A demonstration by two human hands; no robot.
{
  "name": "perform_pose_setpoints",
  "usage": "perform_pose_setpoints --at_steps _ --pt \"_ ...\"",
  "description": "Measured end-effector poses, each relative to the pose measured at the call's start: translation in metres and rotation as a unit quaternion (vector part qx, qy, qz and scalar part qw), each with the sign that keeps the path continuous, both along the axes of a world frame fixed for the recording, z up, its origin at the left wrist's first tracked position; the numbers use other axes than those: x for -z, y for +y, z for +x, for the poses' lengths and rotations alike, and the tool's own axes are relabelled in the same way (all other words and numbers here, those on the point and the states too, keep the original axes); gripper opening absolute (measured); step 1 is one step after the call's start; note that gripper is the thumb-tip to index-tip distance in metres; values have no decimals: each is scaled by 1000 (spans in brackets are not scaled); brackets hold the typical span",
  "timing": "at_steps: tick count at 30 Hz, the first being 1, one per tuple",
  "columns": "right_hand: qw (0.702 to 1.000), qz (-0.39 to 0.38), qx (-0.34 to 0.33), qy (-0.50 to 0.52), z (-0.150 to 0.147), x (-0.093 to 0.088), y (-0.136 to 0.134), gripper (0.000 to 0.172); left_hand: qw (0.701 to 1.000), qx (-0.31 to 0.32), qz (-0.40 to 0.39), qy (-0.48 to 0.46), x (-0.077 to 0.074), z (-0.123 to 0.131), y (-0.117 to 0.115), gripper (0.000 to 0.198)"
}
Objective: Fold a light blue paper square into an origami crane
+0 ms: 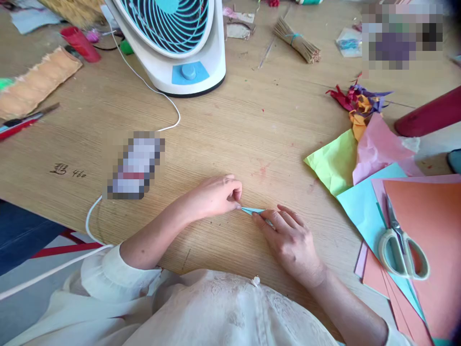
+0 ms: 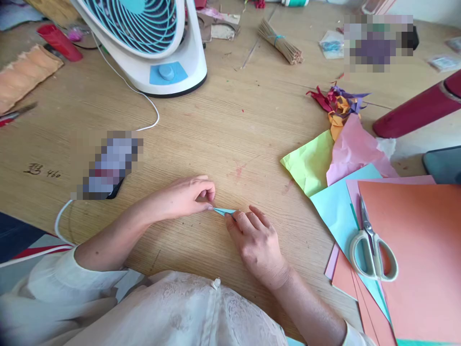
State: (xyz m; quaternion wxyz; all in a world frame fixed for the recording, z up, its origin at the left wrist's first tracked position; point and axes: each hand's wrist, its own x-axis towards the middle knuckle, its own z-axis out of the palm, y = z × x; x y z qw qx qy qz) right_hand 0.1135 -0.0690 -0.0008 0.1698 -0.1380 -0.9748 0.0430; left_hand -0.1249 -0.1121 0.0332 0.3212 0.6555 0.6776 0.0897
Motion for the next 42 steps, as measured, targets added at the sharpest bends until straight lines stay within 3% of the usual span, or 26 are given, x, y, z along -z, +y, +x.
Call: perform_pose_setpoints --at_steps 11,17,22,26,35,42 --pt "1000 10 2 -7 2 2 -1 30 985 49 -119 114 -21 11 26 14" --pt "1000 18 -3 -12 1 2 -2 29 989 21 -78 122 -15 14 27 21" --pt "1000 12 -3 -13 1 2 -1 29 991 42 -85 98 -12 14 25 22" --pt "1000 15 -3 -3 1 3 -1 30 988 40 -65 137 -11 17 23 24" --pt "999 38 -8 -19 3 3 -4 28 959 73 -178 209 -37 40 41 28" --pt "997 66 -31 -31 12 0 -5 32 954 83 -193 212 -37 43 48 22"
